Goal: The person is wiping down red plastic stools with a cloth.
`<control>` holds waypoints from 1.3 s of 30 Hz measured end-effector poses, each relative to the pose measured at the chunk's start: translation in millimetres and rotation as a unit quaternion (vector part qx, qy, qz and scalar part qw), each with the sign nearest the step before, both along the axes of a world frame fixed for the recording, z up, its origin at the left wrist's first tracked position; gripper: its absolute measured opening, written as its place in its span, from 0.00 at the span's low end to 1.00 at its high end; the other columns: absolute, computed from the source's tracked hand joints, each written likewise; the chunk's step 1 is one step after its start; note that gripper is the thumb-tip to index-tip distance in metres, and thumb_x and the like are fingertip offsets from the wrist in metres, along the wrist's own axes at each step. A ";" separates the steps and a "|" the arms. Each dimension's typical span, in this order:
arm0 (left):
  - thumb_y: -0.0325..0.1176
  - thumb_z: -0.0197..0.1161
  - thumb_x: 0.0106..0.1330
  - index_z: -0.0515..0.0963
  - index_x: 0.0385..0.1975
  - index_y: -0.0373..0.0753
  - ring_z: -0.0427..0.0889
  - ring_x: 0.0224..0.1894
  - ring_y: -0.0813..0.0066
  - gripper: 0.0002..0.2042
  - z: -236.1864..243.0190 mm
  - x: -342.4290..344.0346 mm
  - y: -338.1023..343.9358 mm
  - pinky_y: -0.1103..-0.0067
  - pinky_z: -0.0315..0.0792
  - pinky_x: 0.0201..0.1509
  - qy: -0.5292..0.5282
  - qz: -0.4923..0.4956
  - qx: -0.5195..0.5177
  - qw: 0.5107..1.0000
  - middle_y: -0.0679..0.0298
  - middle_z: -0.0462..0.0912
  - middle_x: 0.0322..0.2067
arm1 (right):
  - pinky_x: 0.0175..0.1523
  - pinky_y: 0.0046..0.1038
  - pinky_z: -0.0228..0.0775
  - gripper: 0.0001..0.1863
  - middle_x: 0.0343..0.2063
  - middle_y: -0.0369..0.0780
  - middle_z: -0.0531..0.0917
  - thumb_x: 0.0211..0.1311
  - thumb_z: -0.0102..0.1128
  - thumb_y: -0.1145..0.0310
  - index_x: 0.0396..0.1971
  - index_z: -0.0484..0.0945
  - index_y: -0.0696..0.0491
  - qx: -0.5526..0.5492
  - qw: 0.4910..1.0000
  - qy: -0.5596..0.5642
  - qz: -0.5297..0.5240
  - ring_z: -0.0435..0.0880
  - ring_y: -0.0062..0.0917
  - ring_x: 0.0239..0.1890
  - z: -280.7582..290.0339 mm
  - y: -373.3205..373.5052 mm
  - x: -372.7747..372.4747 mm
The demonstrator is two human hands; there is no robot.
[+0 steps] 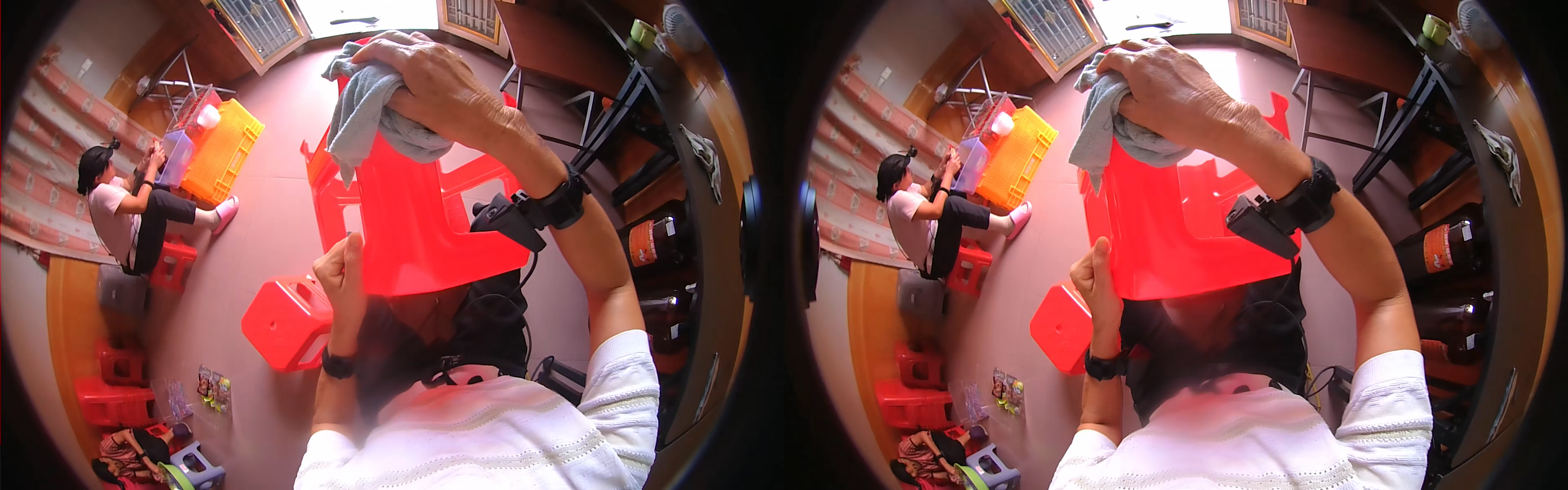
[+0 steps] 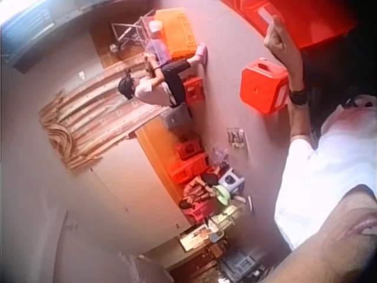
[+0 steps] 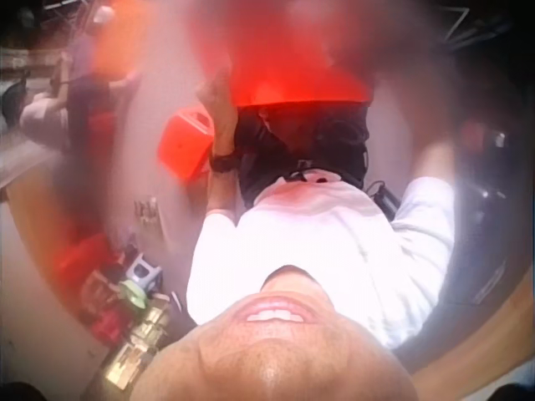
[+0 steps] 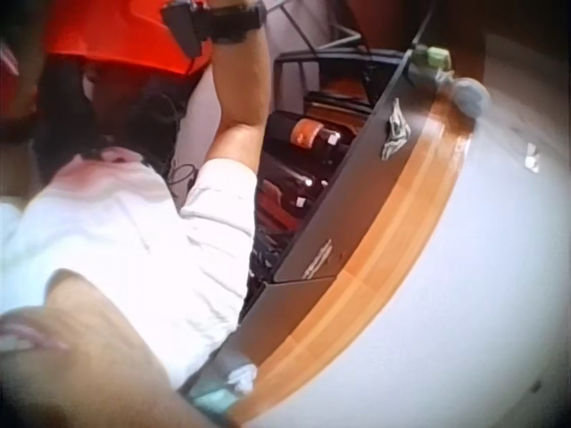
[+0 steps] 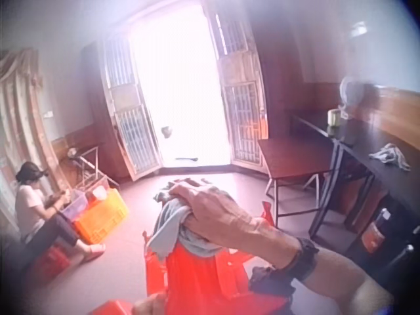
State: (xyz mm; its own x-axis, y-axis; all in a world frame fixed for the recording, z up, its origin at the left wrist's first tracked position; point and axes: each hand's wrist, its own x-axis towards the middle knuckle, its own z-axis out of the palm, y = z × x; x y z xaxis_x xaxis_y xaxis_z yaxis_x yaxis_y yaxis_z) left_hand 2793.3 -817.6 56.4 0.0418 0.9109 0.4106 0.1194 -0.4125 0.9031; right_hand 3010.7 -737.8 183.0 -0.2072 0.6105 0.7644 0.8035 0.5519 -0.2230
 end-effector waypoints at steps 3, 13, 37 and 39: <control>0.40 0.54 0.71 0.53 0.13 0.42 0.47 0.20 0.89 0.24 -2.4 -7.7 6.7 0.79 0.40 0.22 -0.034 -0.003 -0.022 0.999 0.78 0.52 0.14 | 0.53 0.35 0.71 0.20 0.43 0.43 0.79 0.48 0.59 0.73 0.45 0.76 0.53 -0.058 0.998 -0.017 0.001 0.80 0.37 0.43 4.0 -10.7 -14.9; 0.41 0.58 0.66 0.76 0.27 0.34 0.76 0.26 0.83 0.14 -60.7 -64.9 36.4 0.82 0.71 0.29 -0.061 0.018 -0.004 0.998 0.70 0.78 0.23 | 0.44 0.36 0.69 0.20 0.41 0.41 0.72 0.46 0.63 0.72 0.43 0.73 0.52 -0.098 0.984 -0.049 0.139 0.76 0.32 0.45 -40.8 -84.9 -93.6; 0.57 0.64 0.56 0.61 0.59 0.30 0.64 0.63 0.56 0.41 18.5 -27.7 40.6 0.67 0.57 0.66 0.149 0.089 -0.051 0.984 0.45 0.66 0.57 | 0.55 0.32 0.70 0.29 0.49 0.31 0.77 0.36 0.75 0.66 0.45 0.79 0.40 -0.174 0.983 -0.051 -0.025 0.75 0.29 0.51 -123.5 -145.4 -3.6; 0.51 0.70 0.53 0.61 0.60 0.29 0.62 0.64 0.57 0.41 11.9 -33.3 47.2 0.68 0.56 0.67 0.159 0.088 -0.057 0.982 0.46 0.66 0.58 | 0.55 0.31 0.70 0.29 0.49 0.31 0.76 0.36 0.75 0.66 0.45 0.79 0.40 -0.174 0.984 -0.032 -0.028 0.74 0.29 0.52 -130.0 -145.3 9.2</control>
State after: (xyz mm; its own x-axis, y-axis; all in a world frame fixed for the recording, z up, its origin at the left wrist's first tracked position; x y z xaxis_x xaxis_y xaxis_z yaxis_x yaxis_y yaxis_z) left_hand 2760.0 -770.4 68.3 -0.0118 0.9549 0.2968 0.4630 -0.2579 0.8480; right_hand 3019.9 -883.1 53.0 -0.2063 0.8444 0.4943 0.8490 0.4056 -0.3385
